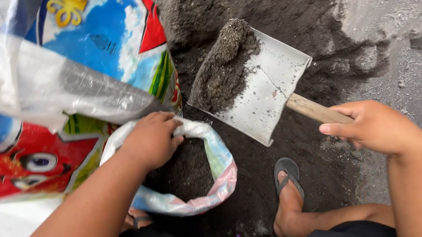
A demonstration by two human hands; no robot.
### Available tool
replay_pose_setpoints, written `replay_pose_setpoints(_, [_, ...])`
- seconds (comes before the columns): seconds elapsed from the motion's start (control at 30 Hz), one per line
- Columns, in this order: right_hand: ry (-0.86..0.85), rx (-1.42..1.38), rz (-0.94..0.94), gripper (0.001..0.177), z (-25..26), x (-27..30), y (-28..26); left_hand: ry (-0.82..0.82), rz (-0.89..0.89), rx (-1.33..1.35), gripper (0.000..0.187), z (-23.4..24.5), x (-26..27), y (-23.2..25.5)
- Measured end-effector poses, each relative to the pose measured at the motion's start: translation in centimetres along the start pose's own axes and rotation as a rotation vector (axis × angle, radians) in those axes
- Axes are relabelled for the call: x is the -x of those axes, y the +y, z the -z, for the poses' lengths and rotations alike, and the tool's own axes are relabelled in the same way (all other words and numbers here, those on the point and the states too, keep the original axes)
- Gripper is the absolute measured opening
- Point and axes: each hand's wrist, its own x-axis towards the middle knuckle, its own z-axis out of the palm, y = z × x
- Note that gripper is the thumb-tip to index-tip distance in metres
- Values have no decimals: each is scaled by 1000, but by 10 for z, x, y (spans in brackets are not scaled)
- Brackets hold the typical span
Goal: Filling a small plastic bag with sand from a pile using a hand shovel and hands.
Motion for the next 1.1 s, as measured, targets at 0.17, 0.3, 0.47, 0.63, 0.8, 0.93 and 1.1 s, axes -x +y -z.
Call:
replay_pose_setpoints(0.17, [53, 179, -2, 27, -3, 37, -9, 122, 12, 110, 42, 6, 18, 6])
replay_pose_setpoints(0.3, [113, 485, -34, 32, -27, 74, -32, 235, 94, 275, 41, 16, 32, 17])
replay_pose_setpoints(0.47, [287, 877, 109, 48, -54, 90, -24, 97, 278, 297, 52, 15, 42, 13])
replay_pose_setpoints(0.63, [519, 921, 459, 45, -62, 107, -13, 18, 344, 331, 43, 16, 42, 15])
replay_pose_setpoints(0.8, [667, 865, 620, 49, -62, 115, -14, 75, 240, 248, 35, 3, 41, 7])
replay_pose_setpoints(0.93, [712, 799, 701, 50, -60, 109, -8, 86, 18, 264, 19, 26, 38, 17])
replay_pose_setpoints(1.1, [710, 707, 685, 53, -52, 105, -12, 254, 9, 414, 41, 25, 33, 18])
